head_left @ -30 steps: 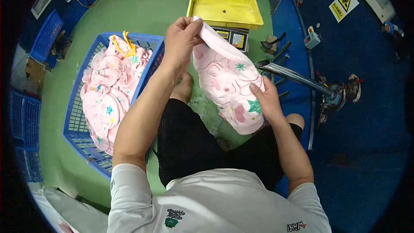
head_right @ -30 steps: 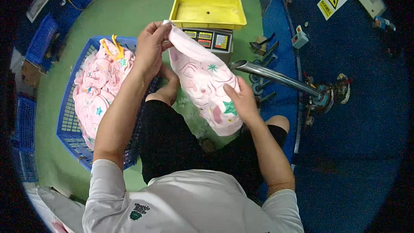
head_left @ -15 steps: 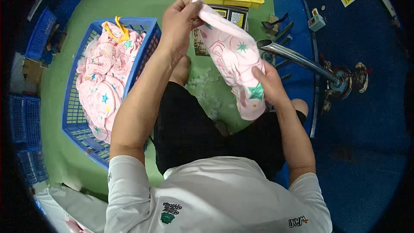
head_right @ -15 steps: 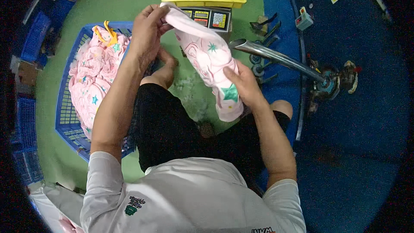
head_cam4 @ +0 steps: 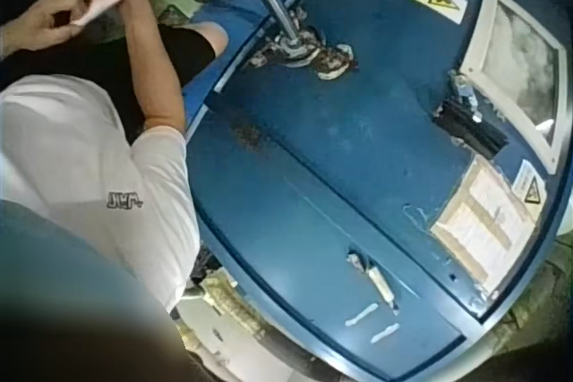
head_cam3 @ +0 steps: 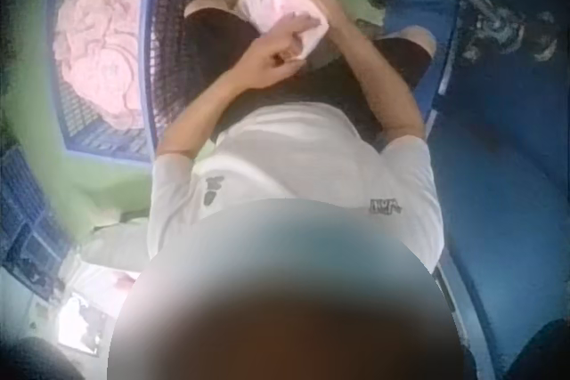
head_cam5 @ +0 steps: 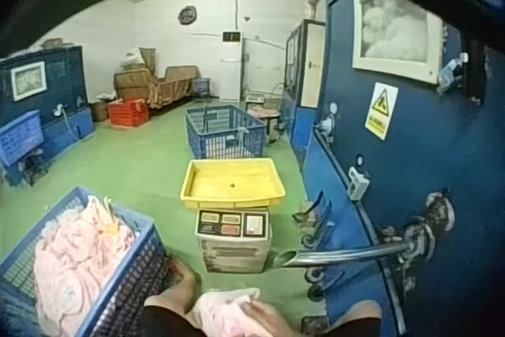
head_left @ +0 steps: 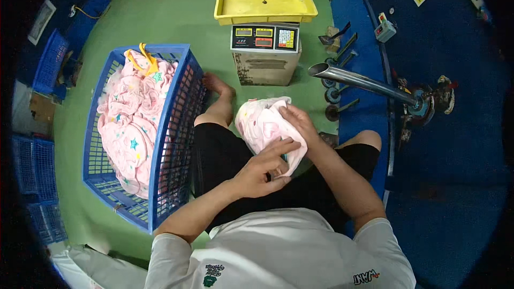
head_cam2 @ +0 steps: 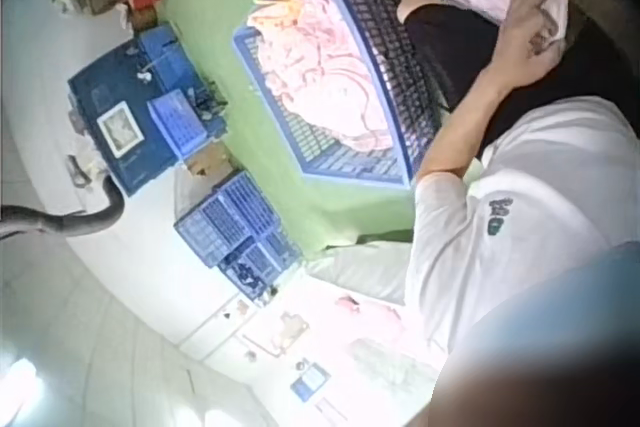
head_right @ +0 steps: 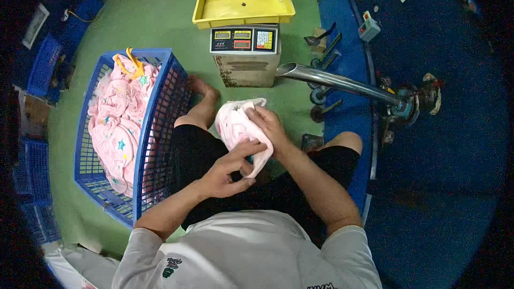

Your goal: Filling plush toy shells with cotton, weighing them on a digital scale, and inspecting the final product.

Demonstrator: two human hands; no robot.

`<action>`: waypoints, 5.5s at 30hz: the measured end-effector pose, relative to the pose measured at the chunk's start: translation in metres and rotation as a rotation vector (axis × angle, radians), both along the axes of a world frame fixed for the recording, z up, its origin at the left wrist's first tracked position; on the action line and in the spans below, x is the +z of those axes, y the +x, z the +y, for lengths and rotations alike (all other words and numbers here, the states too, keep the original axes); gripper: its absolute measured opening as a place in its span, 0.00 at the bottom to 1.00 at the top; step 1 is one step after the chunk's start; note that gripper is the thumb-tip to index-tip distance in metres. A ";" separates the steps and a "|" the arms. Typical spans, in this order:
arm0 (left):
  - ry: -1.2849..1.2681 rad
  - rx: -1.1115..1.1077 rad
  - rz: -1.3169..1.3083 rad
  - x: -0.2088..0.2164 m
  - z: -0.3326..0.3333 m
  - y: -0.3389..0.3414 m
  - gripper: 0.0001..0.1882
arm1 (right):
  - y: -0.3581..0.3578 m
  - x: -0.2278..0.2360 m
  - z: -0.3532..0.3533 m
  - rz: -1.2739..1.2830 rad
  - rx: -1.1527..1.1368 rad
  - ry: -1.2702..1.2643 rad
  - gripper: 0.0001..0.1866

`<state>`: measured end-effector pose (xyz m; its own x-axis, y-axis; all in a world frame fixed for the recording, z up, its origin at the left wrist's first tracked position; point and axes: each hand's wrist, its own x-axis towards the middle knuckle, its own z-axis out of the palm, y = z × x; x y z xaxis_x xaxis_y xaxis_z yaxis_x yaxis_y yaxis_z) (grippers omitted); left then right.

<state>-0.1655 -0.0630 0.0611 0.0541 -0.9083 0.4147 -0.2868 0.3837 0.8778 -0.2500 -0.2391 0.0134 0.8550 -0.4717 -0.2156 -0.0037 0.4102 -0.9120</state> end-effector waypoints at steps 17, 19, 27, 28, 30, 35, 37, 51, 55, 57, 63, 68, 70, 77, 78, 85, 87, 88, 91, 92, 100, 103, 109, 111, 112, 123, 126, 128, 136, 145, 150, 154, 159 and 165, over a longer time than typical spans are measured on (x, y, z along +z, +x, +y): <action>0.567 0.377 0.678 -0.025 -0.097 0.061 0.06 | -0.001 -0.007 -0.027 0.003 -0.147 -0.192 0.14; 0.489 0.358 0.716 -0.026 -0.101 0.061 0.06 | -0.004 0.000 -0.028 0.035 -0.195 -0.022 0.15; 0.285 0.309 0.880 -0.028 -0.106 0.058 0.06 | 0.004 0.019 -0.032 -0.057 -0.230 0.431 0.14; 0.287 0.314 0.927 -0.028 -0.103 0.056 0.06 | 0.004 0.017 -0.033 -0.063 -0.234 0.363 0.14; 0.288 0.324 1.021 -0.027 -0.099 0.054 0.05 | 0.006 0.010 -0.035 -0.075 -0.240 0.225 0.13; 0.785 0.356 0.910 -0.013 -0.121 0.048 0.07 | 0.013 -0.017 -0.044 -0.101 -0.232 -0.140 0.12; 0.724 0.367 0.872 -0.006 -0.127 0.054 0.07 | 0.017 -0.011 -0.044 -0.137 -0.261 -0.091 0.12; 0.183 0.437 0.138 0.048 -0.201 0.059 0.10 | 0.021 0.003 -0.063 -0.368 -0.500 0.541 0.14; 0.075 0.500 -0.054 0.056 -0.220 0.048 0.11 | 0.016 0.008 -0.082 -0.304 -0.487 0.440 0.16; 0.128 0.480 -0.101 0.063 -0.215 0.033 0.11 | 0.005 0.008 -0.087 -0.323 -0.550 0.416 0.17; 0.208 0.494 -0.149 0.067 -0.214 0.004 0.08 | -0.065 0.026 -0.106 -0.284 -0.710 0.328 0.21; 0.220 0.337 0.237 0.058 -0.212 0.005 0.05 | -0.051 0.062 -0.051 -0.408 -0.680 0.207 0.21; 0.243 0.193 0.603 0.056 -0.208 0.006 0.03 | -0.047 0.046 -0.044 -0.174 -0.586 -0.055 0.21; 0.110 0.744 0.472 0.000 -0.123 0.076 0.23 | -0.190 0.054 -0.110 0.633 -0.713 -0.858 0.19; 0.105 0.752 0.484 -0.008 -0.117 0.072 0.23 | -0.207 0.059 -0.122 0.768 -0.718 -1.044 0.19; 0.338 0.197 0.796 -0.021 -0.153 0.032 0.37 | -0.113 0.097 -0.179 0.748 -0.689 -1.729 0.27; 0.326 0.238 0.673 -0.014 -0.159 0.041 0.37 | -0.101 0.108 -0.190 0.802 -0.590 -1.643 0.25; 0.321 0.277 0.551 -0.011 -0.160 0.046 0.36 | -0.097 0.113 -0.194 0.858 -0.488 -1.549 0.23; 0.309 0.363 0.310 0.003 -0.165 0.062 0.34 | -0.086 0.118 -0.200 0.953 -0.278 -1.359 0.21; 0.287 0.403 0.328 0.012 -0.167 0.067 0.33 | -0.085 0.112 -0.200 0.927 -0.419 -1.393 0.20; 0.211 0.565 0.394 0.037 -0.150 0.089 0.25 | -0.083 0.094 -0.188 0.770 -0.949 -1.468 0.19; 0.268 0.547 0.307 0.046 -0.153 0.102 0.27 | -0.083 0.092 -0.190 0.769 -0.958 -1.479 0.19; 0.225 0.558 0.188 0.035 -0.143 0.095 0.28 | -0.084 0.093 -0.187 0.788 -0.878 -1.513 0.19; 0.192 0.570 0.174 0.032 -0.145 0.093 0.28 | -0.082 0.095 -0.186 0.790 -0.849 -1.519 0.19; 0.172 0.613 0.226 0.033 -0.149 0.090 0.28 | -0.080 0.095 -0.186 0.799 -0.858 -1.507 0.19; 0.062 0.661 0.180 0.009 -0.131 0.069 0.34 | -0.078 0.095 -0.181 0.873 -0.918 -1.464 0.16; 0.069 0.721 0.249 0.005 -0.149 0.084 0.36 | -0.078 0.093 -0.181 0.846 -0.865 -1.491 0.16; 0.161 0.703 0.368 0.044 -0.166 0.101 0.37 | -0.078 0.097 -0.179 0.848 -0.890 -1.478 0.17; 0.152 0.546 0.431 0.010 -0.152 0.084 0.42 | -0.073 0.106 -0.184 0.839 -0.877 -1.405 0.20; 0.236 0.336 0.569 -0.020 -0.157 0.107 0.44 | -0.063 0.097 -0.183 0.767 -0.875 -1.449 0.20; 0.102 0.527 0.284 0.050 -0.160 0.094 0.46 | -0.073 0.102 -0.183 0.720 -0.914 -1.416 0.20; 0.259 0.365 0.586 0.004 -0.151 0.095 0.47 | -0.066 0.098 -0.185 0.763 -0.879 -1.420 0.20; 0.146 0.527 0.600 -0.007 -0.157 0.092 0.45 | -0.065 0.099 -0.183 0.753 -0.900 -1.429 0.20; -0.021 0.325 1.169 -0.044 -0.138 0.044 0.33 | -0.054 0.100 -0.183 0.790 -0.910 -1.330 0.21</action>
<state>-0.1212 -0.2008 0.0176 0.6297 -0.7765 -0.0227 0.5888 0.4580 0.6660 -0.3040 -0.4218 0.1138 0.1473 -0.8672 0.4756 -0.7725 -0.4012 -0.4922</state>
